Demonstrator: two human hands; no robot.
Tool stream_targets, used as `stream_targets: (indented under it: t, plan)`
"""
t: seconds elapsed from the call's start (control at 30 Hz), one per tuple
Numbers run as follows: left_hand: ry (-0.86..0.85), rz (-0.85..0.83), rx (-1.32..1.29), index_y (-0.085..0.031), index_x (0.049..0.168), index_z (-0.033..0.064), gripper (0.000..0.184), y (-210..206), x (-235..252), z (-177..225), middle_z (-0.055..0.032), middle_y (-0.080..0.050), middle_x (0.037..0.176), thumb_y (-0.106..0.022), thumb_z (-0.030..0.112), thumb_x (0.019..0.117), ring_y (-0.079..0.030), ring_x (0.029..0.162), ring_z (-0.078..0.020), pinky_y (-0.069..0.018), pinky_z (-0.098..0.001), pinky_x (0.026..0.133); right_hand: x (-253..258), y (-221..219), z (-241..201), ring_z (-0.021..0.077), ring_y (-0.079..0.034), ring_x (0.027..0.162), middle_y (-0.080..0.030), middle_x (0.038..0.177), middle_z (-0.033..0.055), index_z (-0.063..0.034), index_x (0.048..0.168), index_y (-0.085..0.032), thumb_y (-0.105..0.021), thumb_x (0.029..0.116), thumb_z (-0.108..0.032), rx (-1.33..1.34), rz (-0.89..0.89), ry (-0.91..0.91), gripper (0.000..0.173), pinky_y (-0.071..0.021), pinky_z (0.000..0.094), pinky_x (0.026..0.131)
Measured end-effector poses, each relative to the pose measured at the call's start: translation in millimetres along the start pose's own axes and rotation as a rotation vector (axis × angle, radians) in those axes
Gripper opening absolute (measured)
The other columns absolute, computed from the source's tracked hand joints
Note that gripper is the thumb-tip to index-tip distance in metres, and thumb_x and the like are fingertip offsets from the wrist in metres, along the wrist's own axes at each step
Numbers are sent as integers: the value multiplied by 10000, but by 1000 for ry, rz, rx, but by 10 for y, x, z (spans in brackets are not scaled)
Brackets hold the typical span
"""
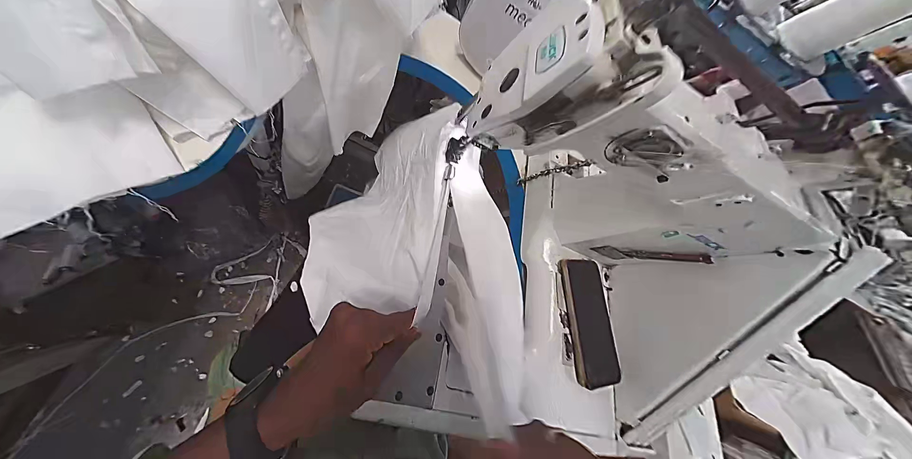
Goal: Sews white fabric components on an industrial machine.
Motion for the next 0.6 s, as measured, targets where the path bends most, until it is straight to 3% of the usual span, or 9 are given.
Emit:
stream_targets:
  t: [0.03, 0.1, 0.13, 0.17, 0.23, 0.27, 0.37, 0.5, 0.6]
  plan:
    - [-15, -5, -4, -667, 834, 54, 261, -45, -16, -18, -36, -534, 557, -543, 179, 1026, -514, 499, -78, -398, -210, 485, 100, -118, -237, 266, -727, 707, -722, 755, 132, 0, 852, -743, -629, 954, -92, -34, -32, 101, 178, -583, 400, 610]
    - [-13, 42, 39, -584, 696, 75, 199, -121, -3, -39, -40, -519, 526, -549, 126, 885, -521, 472, -107, -381, -255, 451, 321, -412, -465, 233, -676, 586, -655, 641, 89, -48, 763, -707, -651, 898, -114, -116, -30, 250, 160, -507, 334, 474]
    - [-2, 72, 61, -603, 700, 75, 194, -115, 63, -79, -39, -527, 520, -547, 134, 876, -532, 462, -112, -392, -267, 438, 423, -444, -459, 245, -677, 582, -660, 641, 94, -53, 759, -713, -657, 890, -115, -142, -41, 259, 155, -502, 351, 469]
    - [18, 108, 63, -641, 746, 76, 221, -115, 127, -125, -31, -518, 517, -531, 157, 920, -514, 455, -110, -381, -265, 437, 490, -406, -413, 275, -695, 622, -686, 681, 115, -47, 781, -730, -661, 901, -115, -172, -77, 240, 154, -528, 402, 519]
    - [59, 175, 12, -727, 863, 73, 281, -137, 214, -225, -26, -525, 518, -530, 214, 1004, -480, 444, -101, -363, -256, 441, 542, -256, -332, 342, -713, 714, -712, 764, 158, -29, 820, -743, -654, 919, -94, -209, -132, 168, 148, -560, 527, 732]
    - [54, 194, -12, -737, 886, 71, 282, -152, 257, -285, -26, -536, 521, -537, 220, 1017, -482, 444, -95, -369, -248, 444, 559, -184, -336, 348, -707, 714, -707, 763, 164, -22, 813, -739, -646, 915, -79, -219, -113, 139, 149, -559, 523, 743]
    - [15, 186, -53, -751, 930, 35, 261, -169, 427, -410, -38, -561, 529, -541, 169, 1006, -496, 444, -99, -390, -247, 451, 600, -166, -419, 315, -689, 649, -686, 738, 158, -8, 826, -739, -648, 902, -70, -279, -47, 111, 134, -543, 405, 553]
    - [37, 173, 82, -644, 760, 74, 315, -82, 551, -357, -20, -497, 505, -513, 215, 1008, -481, 431, -126, -355, -283, 424, 685, -105, -405, 286, -692, 627, -684, 730, 159, 26, 886, -749, -631, 914, -41, -320, 45, 18, 138, -542, 368, 530]
    - [-2, 113, 223, -661, 735, 100, 229, -47, 433, -122, -20, -566, 535, -550, 190, 914, -577, 441, -157, -423, -327, 377, 752, -205, -488, 239, -672, 568, -683, 699, 136, 35, 942, -766, -645, 885, -40, -436, 128, 35, 153, -525, 322, 490]
Point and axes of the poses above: each hand's wrist, its own x-axis towards the middle knuckle, its own y-axis out of the back of the hand, z = x × y, the point moved 4 cm from there along x, towards the middle knuckle
